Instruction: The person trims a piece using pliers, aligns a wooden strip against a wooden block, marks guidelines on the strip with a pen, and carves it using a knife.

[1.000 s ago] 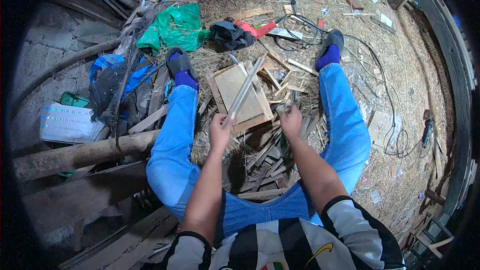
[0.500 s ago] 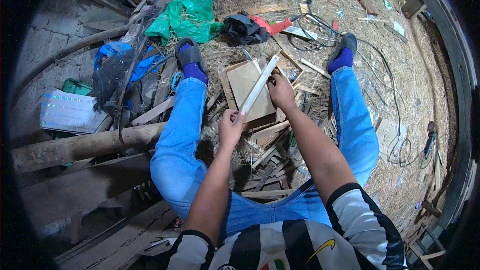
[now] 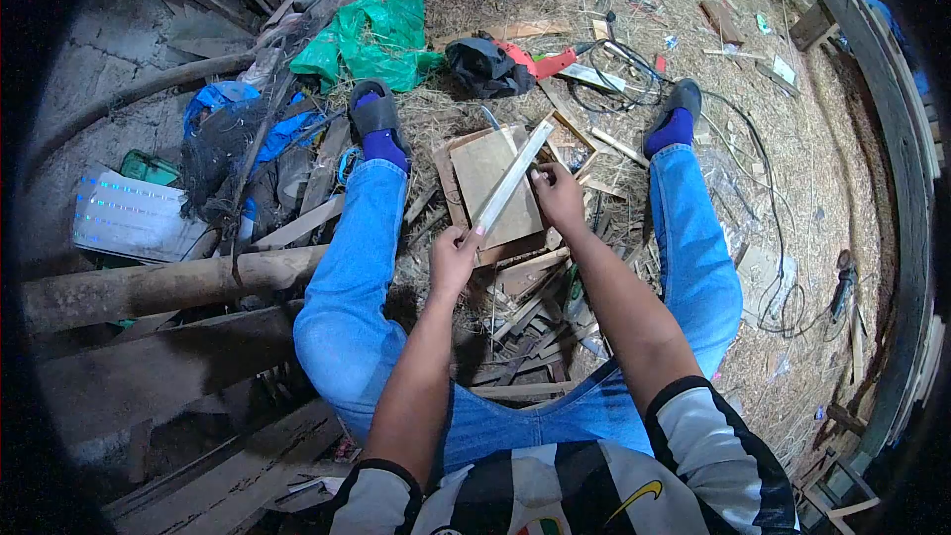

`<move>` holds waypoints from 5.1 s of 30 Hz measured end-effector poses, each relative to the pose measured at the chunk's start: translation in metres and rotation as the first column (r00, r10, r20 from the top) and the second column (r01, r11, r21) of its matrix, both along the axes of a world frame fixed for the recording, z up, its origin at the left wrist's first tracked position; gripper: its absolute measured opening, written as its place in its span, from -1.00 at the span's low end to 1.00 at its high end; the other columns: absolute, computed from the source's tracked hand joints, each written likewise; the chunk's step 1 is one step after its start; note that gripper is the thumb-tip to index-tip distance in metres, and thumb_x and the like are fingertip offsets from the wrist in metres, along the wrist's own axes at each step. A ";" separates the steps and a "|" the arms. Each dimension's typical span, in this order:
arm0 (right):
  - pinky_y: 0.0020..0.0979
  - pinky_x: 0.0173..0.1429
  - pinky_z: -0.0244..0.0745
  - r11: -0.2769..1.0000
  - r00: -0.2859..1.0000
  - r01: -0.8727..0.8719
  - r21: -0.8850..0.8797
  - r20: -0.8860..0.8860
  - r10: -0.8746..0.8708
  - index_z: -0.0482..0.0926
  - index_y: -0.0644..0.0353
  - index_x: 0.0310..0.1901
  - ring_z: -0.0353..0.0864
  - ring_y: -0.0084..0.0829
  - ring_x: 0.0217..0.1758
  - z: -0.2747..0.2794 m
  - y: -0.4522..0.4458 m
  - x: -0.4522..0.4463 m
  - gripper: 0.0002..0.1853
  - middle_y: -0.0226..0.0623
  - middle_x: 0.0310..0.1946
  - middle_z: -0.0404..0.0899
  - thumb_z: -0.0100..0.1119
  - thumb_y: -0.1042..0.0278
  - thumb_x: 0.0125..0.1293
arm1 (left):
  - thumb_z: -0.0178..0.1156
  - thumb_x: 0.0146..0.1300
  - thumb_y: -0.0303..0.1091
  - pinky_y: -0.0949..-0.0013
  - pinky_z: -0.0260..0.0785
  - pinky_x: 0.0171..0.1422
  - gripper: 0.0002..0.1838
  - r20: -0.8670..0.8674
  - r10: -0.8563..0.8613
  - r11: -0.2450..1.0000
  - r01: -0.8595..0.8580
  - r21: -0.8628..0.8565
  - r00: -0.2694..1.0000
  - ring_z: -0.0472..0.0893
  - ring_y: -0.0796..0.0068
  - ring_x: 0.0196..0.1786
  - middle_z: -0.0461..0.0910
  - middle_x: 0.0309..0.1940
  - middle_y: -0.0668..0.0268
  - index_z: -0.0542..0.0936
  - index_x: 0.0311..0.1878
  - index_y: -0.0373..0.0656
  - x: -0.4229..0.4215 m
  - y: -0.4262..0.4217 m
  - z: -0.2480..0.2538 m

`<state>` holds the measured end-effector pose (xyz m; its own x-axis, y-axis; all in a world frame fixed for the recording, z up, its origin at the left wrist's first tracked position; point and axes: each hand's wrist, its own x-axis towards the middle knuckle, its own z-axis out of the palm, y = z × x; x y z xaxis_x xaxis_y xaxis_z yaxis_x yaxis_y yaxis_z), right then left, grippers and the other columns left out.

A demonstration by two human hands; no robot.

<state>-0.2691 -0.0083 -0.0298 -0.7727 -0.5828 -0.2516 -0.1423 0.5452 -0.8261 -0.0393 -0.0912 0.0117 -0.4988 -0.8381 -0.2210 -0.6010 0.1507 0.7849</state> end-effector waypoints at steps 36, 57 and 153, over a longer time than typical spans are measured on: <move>-0.05 0.20 0.49 0.870 0.404 -0.025 0.493 -0.791 0.460 0.74 0.09 -0.17 0.52 -0.09 0.22 0.202 0.043 0.033 -0.81 -0.11 -0.01 0.61 0.19 0.34 0.25 | 0.20 0.37 0.30 0.04 0.53 -0.14 -0.36 -0.117 -0.300 0.951 0.287 -0.111 0.947 0.74 -0.01 -0.32 0.71 -0.47 0.01 0.79 -0.21 -0.20 0.057 0.001 0.101; 0.01 0.29 0.45 0.784 0.371 0.088 0.615 -0.750 0.547 0.72 0.05 -0.07 0.50 -0.08 0.31 0.260 0.040 0.071 -0.77 -0.16 0.07 0.63 0.15 0.28 0.31 | 0.42 0.23 0.17 0.21 0.54 -0.16 -0.49 -0.324 -0.282 0.959 0.268 -0.087 0.903 0.75 0.26 -0.34 0.77 -0.43 0.13 0.83 -0.18 -0.17 0.062 -0.018 0.099; -0.07 0.24 0.61 0.791 0.999 0.002 0.611 -0.032 0.022 0.78 0.12 0.01 0.75 0.06 0.07 -0.147 0.108 -0.036 -0.62 0.11 -0.05 0.75 0.21 0.31 0.16 | 0.20 0.46 -0.04 -0.01 0.47 -0.02 -0.67 0.244 -0.259 0.945 0.298 -0.139 0.935 0.67 -0.06 -0.13 0.68 -0.30 0.06 0.78 -0.09 -0.08 0.018 -0.008 0.043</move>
<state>-0.3046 0.0995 -0.1767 -0.7829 -0.3243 -0.5309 -0.1726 0.9331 -0.3155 -0.0210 -0.0994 0.0548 -0.6726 -0.7073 -0.2176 -0.6697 0.4565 0.5858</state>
